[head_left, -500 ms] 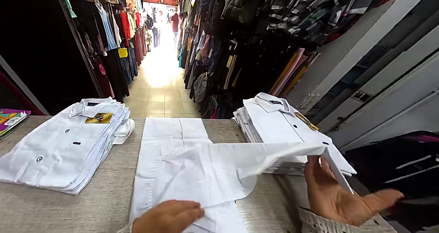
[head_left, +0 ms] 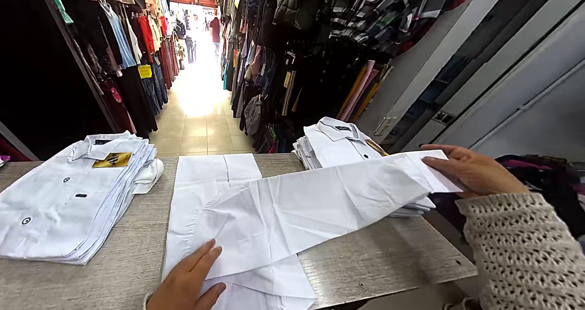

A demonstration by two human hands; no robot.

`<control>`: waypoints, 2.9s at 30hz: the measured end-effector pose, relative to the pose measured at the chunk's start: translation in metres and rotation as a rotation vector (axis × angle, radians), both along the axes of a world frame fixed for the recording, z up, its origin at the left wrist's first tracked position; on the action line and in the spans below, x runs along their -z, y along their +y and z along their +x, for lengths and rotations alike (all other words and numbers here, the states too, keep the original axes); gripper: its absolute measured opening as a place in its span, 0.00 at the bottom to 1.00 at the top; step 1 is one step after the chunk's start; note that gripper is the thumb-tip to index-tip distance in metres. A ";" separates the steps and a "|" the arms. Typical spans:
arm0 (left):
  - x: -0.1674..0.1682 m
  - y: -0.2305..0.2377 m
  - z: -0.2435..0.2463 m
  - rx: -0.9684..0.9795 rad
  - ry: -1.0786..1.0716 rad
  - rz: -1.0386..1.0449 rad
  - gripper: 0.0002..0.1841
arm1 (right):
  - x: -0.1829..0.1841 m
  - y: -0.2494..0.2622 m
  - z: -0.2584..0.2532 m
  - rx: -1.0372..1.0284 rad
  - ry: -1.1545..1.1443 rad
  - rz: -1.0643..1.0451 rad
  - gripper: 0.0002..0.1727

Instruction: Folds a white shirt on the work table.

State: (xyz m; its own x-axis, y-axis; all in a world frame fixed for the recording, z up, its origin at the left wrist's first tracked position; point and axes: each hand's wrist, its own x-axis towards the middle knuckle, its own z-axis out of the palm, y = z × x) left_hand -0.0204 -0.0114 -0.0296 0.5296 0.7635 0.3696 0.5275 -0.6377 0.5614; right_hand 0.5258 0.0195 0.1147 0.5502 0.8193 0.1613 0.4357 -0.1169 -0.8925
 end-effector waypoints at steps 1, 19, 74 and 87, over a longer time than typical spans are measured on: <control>0.001 0.002 0.000 -0.028 -0.006 0.025 0.29 | -0.008 0.004 -0.007 0.037 -0.078 -0.048 0.17; 0.001 -0.033 0.012 -0.187 -0.628 -0.437 0.44 | -0.079 0.065 -0.383 -1.367 0.265 -0.111 0.14; 0.024 0.012 0.000 -0.480 -0.159 0.038 0.21 | 0.106 0.074 -0.235 -0.737 0.126 -0.439 0.13; -0.002 0.020 0.031 -0.151 0.141 -0.080 0.28 | 0.097 0.071 -0.229 -0.751 0.506 0.038 0.14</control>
